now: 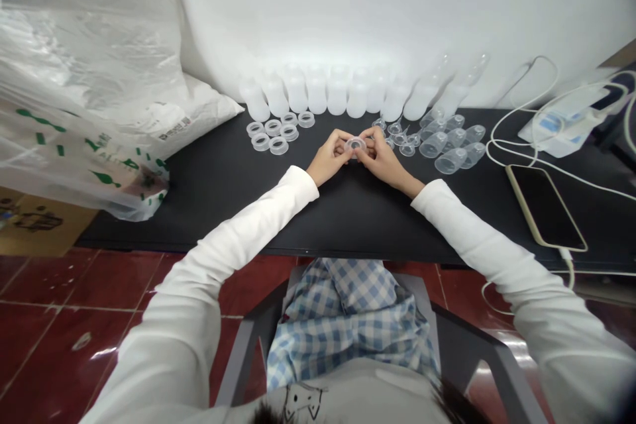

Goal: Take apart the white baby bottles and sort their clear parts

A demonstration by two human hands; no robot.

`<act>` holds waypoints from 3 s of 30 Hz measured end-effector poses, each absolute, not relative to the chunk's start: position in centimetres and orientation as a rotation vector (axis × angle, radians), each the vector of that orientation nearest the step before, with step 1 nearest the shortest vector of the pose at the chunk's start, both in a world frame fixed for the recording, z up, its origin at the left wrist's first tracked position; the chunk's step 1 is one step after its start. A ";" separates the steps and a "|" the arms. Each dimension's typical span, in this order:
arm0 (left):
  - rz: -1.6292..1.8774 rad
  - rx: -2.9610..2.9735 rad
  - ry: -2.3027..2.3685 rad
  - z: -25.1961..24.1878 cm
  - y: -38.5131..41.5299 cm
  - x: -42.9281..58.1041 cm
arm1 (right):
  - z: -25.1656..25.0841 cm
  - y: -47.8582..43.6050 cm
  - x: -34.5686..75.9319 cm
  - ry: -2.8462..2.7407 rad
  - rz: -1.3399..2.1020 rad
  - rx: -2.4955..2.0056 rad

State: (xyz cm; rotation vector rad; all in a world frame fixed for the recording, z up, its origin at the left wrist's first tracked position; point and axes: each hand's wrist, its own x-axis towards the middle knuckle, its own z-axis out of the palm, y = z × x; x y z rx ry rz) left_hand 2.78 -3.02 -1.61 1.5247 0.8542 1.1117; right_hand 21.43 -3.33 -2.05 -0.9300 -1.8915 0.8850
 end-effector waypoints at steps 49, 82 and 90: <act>1.089 1.479 0.996 -0.5 -4.3 3.4 | -2.1 -3.5 21.2 -1.858 0.938 -0.928; 1.105 1.703 1.020 -0.6 -4.6 3.1 | -0.5 -5.0 20.7 -1.908 0.667 -1.063; 1.202 1.608 0.996 -1.5 -3.6 2.9 | -1.1 -4.5 20.9 -1.842 0.782 -0.983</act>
